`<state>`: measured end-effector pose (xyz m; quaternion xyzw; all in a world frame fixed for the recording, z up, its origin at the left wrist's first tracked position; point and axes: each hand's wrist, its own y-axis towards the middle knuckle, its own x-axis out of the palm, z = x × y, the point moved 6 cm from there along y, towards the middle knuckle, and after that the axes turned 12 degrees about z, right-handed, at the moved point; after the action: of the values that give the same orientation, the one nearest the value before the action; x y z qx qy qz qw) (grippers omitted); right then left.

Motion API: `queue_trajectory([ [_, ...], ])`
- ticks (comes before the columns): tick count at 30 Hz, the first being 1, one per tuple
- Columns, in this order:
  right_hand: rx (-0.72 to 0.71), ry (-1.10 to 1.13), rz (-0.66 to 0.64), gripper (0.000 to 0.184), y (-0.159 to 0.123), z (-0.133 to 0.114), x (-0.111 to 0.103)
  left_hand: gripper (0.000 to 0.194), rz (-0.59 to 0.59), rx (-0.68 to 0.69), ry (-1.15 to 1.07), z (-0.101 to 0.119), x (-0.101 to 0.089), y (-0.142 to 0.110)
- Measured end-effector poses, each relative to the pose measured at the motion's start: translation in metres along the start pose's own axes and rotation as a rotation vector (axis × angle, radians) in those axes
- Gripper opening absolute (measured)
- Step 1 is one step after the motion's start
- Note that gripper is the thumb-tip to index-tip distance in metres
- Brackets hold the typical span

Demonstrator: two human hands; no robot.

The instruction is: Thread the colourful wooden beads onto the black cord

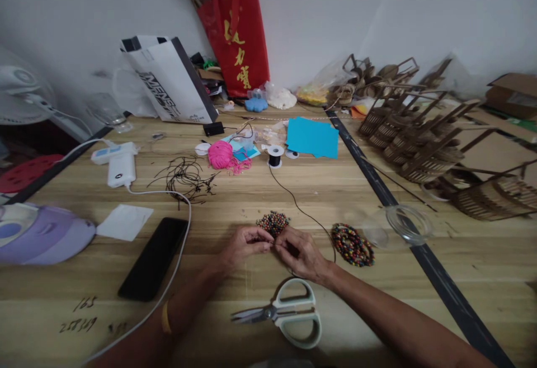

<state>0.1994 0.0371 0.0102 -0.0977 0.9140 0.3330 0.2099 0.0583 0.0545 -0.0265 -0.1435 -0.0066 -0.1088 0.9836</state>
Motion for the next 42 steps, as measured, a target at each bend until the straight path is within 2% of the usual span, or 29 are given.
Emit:
queue_trajectory([
  [42,0.016,-0.015,-0.001,0.010,0.0008,-0.0009,-0.0003,0.027,-0.026,0.003,-0.004,-0.0037,-0.0002,0.0008],
])
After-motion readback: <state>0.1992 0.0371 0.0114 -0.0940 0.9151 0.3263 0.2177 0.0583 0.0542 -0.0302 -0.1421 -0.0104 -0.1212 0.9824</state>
